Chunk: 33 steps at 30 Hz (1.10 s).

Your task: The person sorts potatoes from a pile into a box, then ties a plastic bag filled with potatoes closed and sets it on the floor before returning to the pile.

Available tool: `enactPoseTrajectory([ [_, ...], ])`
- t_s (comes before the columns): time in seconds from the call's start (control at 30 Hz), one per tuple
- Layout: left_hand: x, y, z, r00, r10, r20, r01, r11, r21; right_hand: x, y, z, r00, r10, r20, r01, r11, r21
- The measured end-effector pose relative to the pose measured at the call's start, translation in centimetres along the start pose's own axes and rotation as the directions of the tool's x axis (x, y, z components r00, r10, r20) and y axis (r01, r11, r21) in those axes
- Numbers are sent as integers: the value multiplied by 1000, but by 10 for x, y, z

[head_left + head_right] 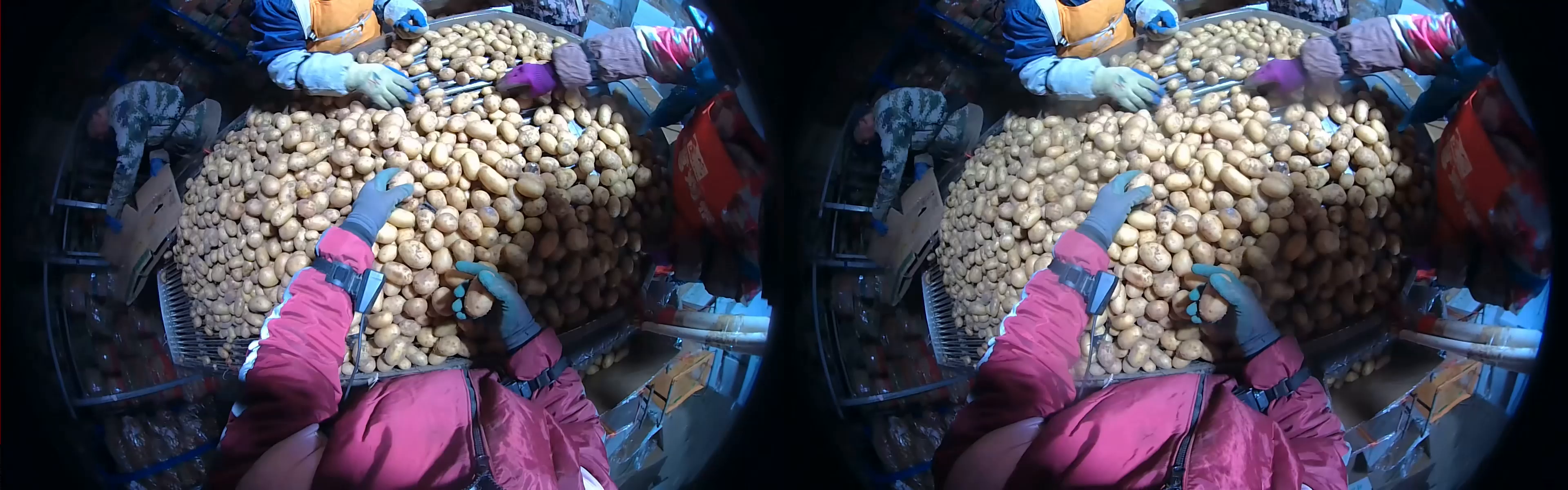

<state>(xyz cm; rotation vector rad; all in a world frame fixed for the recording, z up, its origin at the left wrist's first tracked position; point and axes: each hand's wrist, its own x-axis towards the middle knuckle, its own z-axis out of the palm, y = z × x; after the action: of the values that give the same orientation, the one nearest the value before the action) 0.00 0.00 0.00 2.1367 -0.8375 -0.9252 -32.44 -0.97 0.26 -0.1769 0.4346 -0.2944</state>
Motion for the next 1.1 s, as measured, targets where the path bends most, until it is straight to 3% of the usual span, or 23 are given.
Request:
enactPoseTrajectory([
  [0.07,-14,19,6,989,44,144,28,886,-462,-5,-5,3,1000,10,-25,-13,994,-106],
  [0.1,-29,18,-3,989,11,150,54,904,-425,-10,7,14,1000,25,-17,-26,998,-58],
  [0.17,-29,27,9,982,72,174,3,919,-393,-16,-7,31,998,-24,-63,13,985,-172],
  [0.2,-37,38,14,984,152,97,-141,983,-117,-15,-5,21,998,-23,-67,18,997,-82],
  [0.23,-38,38,17,983,154,101,-142,983,-115,-14,-2,14,997,-27,-68,22,997,-79],
  [0.27,-40,38,21,923,381,51,-385,912,144,-14,-1,8,999,-7,-47,4,998,-61],
  [0.3,-41,38,27,804,591,63,-564,726,395,-15,1,4,1000,14,-27,-15,999,-43],
  [0.43,-51,78,81,857,483,182,-510,737,443,-15,9,-16,997,10,-73,-10,1000,9],
  [0.53,-46,81,125,890,380,250,-454,705,545,-28,5,-19,997,-61,-39,56,993,-103],
  [0.6,-45,80,135,908,340,244,-418,711,565,-40,4,-9,953,-247,-174,127,849,-513],
  [0.63,-42,80,139,929,296,220,-369,716,593,-42,3,-23,947,-266,-181,140,847,-513],
  [0.7,-40,76,136,920,300,250,-390,737,551,-47,1,-43,981,-189,-43,163,925,-342],
  [0.73,-44,73,134,877,428,219,-480,750,455,-54,2,-37,979,-199,-50,171,925,-338],
  [0.77,-49,71,133,820,544,175,-568,742,355,-60,4,-29,976,-180,-125,163,977,-139],
  [0.8,-67,86,124,824,531,198,-567,772,287,-65,4,-17,970,-149,-193,165,984,69],
  [0.83,-78,87,121,817,536,214,-577,768,280,-65,6,-17,966,-161,-203,179,981,74],
  [0.9,-99,89,115,790,543,285,-559,829,-30,-64,3,-20,941,-223,-256,207,974,-88],
  [0.93,-113,90,110,799,487,353,-486,868,-98,-67,1,-14,935,-232,-267,217,973,-82],
  [1.0,-135,86,107,782,484,393,-441,875,-198,-76,-6,-1,941,-207,-268,137,957,-256],
  [1.1,-162,75,106,747,489,450,-383,870,-309,-65,12,-16,969,-142,-202,116,984,-137],
])
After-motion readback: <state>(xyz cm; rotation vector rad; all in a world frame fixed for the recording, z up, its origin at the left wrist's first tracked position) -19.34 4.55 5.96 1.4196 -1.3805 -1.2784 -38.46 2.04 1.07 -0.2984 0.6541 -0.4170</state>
